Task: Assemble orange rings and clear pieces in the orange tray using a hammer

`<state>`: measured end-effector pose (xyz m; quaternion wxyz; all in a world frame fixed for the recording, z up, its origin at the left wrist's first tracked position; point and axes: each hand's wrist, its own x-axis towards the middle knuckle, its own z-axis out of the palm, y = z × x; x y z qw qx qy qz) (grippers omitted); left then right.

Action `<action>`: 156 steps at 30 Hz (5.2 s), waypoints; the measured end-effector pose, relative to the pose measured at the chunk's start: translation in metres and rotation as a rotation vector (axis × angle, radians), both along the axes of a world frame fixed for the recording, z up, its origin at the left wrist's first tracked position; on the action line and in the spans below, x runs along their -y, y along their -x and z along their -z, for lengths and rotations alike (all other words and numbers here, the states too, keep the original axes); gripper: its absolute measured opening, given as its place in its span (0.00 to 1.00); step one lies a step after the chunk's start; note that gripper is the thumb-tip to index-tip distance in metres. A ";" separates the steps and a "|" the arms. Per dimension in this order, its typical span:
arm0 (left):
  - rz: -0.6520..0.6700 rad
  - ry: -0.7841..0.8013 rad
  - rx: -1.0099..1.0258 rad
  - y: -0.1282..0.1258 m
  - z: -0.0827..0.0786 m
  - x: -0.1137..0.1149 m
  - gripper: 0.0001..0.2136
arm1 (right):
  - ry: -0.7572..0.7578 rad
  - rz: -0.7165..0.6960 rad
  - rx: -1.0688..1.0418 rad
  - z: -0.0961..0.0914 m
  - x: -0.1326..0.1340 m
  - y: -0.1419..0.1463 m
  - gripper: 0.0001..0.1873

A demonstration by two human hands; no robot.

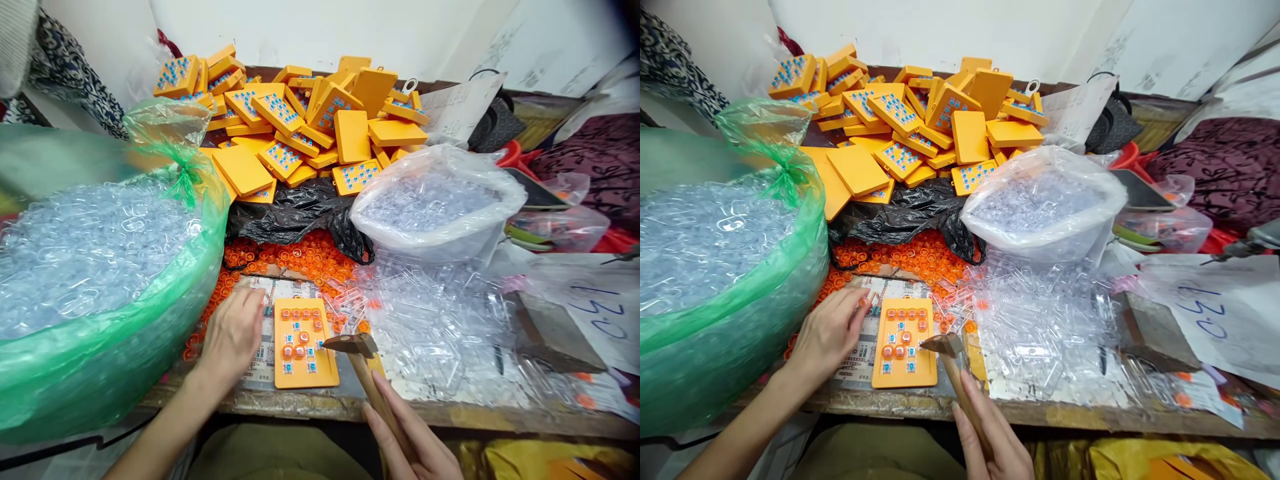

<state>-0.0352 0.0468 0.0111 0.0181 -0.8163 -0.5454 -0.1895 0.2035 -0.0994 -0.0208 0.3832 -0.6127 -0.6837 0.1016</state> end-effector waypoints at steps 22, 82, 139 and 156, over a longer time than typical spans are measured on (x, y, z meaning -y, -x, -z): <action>0.256 0.002 0.527 -0.046 0.023 0.048 0.23 | 0.087 -0.214 0.134 -0.018 -0.007 -0.004 0.35; 0.495 0.173 0.395 -0.041 0.009 0.026 0.29 | 0.056 -0.103 0.112 -0.022 -0.009 -0.007 0.32; 0.447 0.305 0.662 -0.034 0.024 0.030 0.38 | 0.127 -0.140 -0.037 -0.023 -0.003 0.009 0.31; 0.317 0.234 0.736 -0.035 0.035 0.039 0.36 | 0.122 -0.042 -0.064 -0.033 -0.004 0.012 0.28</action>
